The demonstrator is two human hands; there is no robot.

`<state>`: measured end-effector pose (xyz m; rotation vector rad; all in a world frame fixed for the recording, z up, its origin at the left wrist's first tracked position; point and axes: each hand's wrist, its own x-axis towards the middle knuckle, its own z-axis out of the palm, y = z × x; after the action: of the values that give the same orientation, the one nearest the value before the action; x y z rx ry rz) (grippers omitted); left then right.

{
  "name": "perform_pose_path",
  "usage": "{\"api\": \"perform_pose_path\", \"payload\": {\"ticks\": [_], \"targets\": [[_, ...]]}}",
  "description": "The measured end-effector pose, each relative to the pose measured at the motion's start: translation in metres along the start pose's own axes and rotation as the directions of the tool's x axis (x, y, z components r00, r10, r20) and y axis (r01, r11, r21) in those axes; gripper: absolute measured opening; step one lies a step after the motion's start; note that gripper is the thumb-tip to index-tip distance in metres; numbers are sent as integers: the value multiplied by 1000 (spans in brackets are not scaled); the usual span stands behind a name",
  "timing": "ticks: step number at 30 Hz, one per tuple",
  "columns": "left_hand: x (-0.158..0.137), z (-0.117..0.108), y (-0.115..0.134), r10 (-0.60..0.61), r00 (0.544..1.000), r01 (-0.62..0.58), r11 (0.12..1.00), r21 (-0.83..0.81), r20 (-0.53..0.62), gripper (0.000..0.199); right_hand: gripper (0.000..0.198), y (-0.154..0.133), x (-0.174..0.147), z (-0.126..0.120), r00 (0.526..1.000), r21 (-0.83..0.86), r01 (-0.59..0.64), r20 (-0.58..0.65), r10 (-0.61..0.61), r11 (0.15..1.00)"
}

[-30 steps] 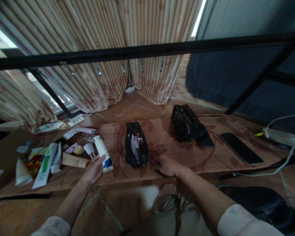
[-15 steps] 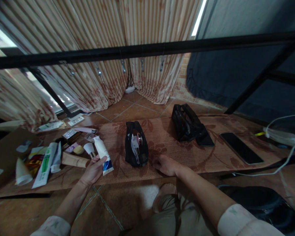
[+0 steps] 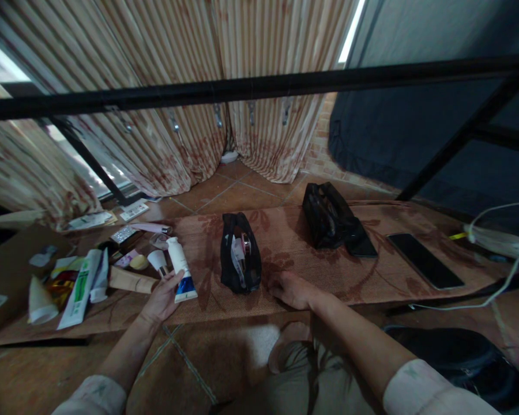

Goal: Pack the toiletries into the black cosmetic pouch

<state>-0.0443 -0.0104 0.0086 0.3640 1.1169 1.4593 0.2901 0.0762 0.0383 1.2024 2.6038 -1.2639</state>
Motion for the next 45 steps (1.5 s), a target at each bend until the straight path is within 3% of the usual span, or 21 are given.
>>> {"api": "perform_pose_path", "payload": {"ticks": [8,14,20,32,45], "targets": [[2,-3,2,-23,999,24,998,-54,23,31,17,1,0,-1,1000,-18,13,-6,-13,1000],[-2,-1,3,24,996,-17,996,-82,86,42,18,2,0,0,1000,3,-7,-3,7,1000],[-3,0,0,60,995,-56,997,-56,76,49,17,3,1,0,1000,-8,18,-15,-18,1000],[-4,6,2,43,999,-42,999,-28,18,37,16,4,1,2,1000,-2,25,-15,-25,1000],[1,-2,-1,-5,999,5,1000,-9,51,40,17,0,0,-1,1000,-4,-1,5,1,1000]]}}
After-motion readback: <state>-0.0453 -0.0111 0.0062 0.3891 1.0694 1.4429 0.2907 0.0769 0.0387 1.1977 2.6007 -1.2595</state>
